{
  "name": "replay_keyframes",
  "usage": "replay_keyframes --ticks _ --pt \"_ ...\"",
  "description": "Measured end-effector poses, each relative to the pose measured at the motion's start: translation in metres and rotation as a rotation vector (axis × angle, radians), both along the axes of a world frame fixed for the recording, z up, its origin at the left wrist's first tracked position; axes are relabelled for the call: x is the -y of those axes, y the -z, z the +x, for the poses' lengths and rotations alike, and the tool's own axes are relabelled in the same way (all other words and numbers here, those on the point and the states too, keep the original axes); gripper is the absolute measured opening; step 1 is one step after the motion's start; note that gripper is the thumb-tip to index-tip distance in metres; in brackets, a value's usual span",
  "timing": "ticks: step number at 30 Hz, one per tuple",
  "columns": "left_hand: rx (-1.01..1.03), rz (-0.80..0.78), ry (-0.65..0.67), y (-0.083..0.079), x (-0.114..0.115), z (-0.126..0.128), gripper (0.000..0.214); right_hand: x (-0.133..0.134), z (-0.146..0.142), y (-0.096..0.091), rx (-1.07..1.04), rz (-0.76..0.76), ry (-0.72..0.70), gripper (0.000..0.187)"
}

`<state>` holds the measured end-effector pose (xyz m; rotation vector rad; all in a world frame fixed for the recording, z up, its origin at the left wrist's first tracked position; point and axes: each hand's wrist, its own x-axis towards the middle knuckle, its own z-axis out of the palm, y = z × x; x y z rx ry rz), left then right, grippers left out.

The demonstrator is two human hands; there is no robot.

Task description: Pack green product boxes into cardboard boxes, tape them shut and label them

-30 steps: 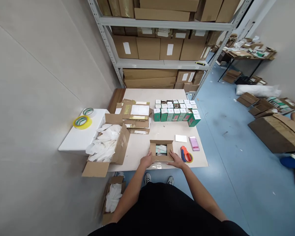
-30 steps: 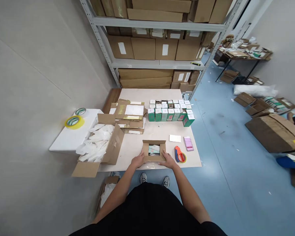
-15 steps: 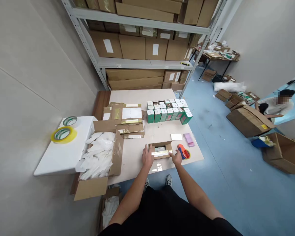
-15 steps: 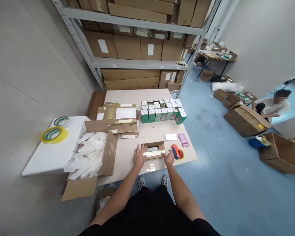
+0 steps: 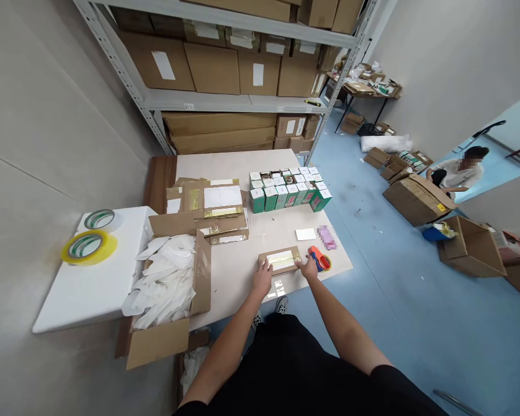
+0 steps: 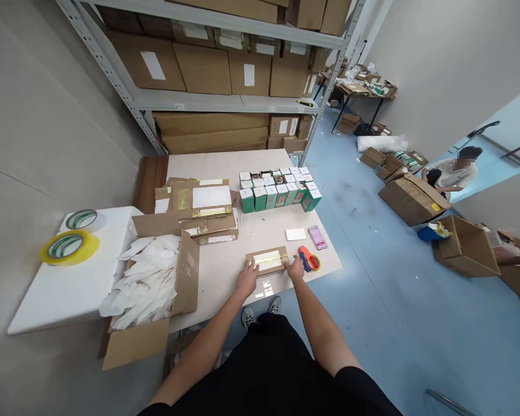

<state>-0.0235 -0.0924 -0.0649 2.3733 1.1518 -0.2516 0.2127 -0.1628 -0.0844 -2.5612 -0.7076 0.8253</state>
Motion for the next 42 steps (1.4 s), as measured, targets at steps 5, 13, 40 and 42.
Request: replay_keyframes --ticks 5,13,40,42 --pt "-0.086 -0.099 -0.059 0.006 0.004 0.011 0.084 -0.004 0.005 0.001 0.013 0.008 -0.070 0.078" --pt "-0.023 -0.184 -0.062 -0.002 -0.017 0.000 0.086 -0.010 0.012 0.004 0.087 0.113 -0.289 0.072" --pt "-0.400 -0.331 -0.262 -0.011 -0.037 0.058 0.108 0.043 0.134 0.076 -0.145 -0.129 -0.357 0.062" --pt "-0.389 -0.342 -0.279 -0.011 -0.037 0.060 0.109 0.041 0.141 0.075 -0.162 -0.147 -0.332 0.055"
